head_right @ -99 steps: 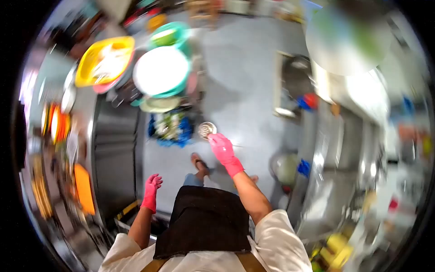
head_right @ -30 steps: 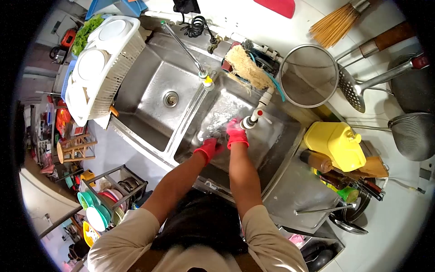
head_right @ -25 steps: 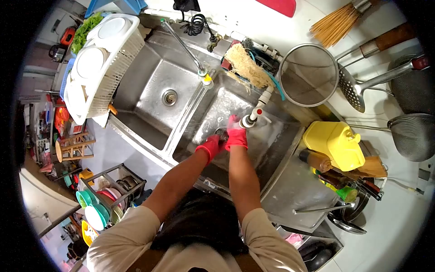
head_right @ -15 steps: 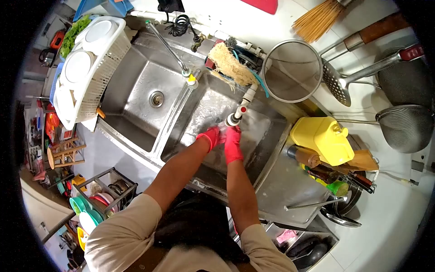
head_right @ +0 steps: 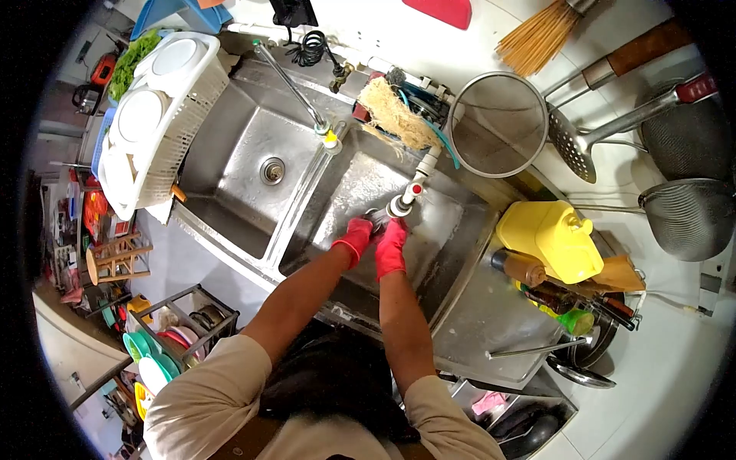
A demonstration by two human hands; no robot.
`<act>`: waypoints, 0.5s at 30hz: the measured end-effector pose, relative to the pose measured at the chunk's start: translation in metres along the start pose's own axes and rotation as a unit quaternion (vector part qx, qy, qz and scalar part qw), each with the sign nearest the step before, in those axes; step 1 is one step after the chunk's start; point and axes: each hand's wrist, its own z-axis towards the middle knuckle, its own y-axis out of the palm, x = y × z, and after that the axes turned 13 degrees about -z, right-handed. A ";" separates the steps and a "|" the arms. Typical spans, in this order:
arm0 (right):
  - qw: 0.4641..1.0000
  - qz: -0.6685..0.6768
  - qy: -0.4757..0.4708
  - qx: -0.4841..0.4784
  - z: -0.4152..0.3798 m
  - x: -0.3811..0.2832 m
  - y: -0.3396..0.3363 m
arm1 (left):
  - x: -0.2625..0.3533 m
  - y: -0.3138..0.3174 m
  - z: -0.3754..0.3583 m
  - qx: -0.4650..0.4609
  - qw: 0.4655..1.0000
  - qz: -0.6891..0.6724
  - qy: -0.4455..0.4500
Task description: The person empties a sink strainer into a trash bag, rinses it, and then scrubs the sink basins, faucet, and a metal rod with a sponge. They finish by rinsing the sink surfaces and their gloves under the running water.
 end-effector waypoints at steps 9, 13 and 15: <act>0.998 -0.051 -0.007 -0.036 -0.028 -0.019 0.007 | -0.032 0.025 0.011 -0.046 0.972 -0.016 0.232; 0.996 -0.033 -0.063 0.050 -0.009 -0.010 -0.001 | -0.051 -0.007 0.054 0.080 0.970 0.009 0.231; 0.994 0.103 0.034 0.009 0.024 0.009 -0.022 | -0.044 0.000 0.040 0.145 0.969 -0.080 0.183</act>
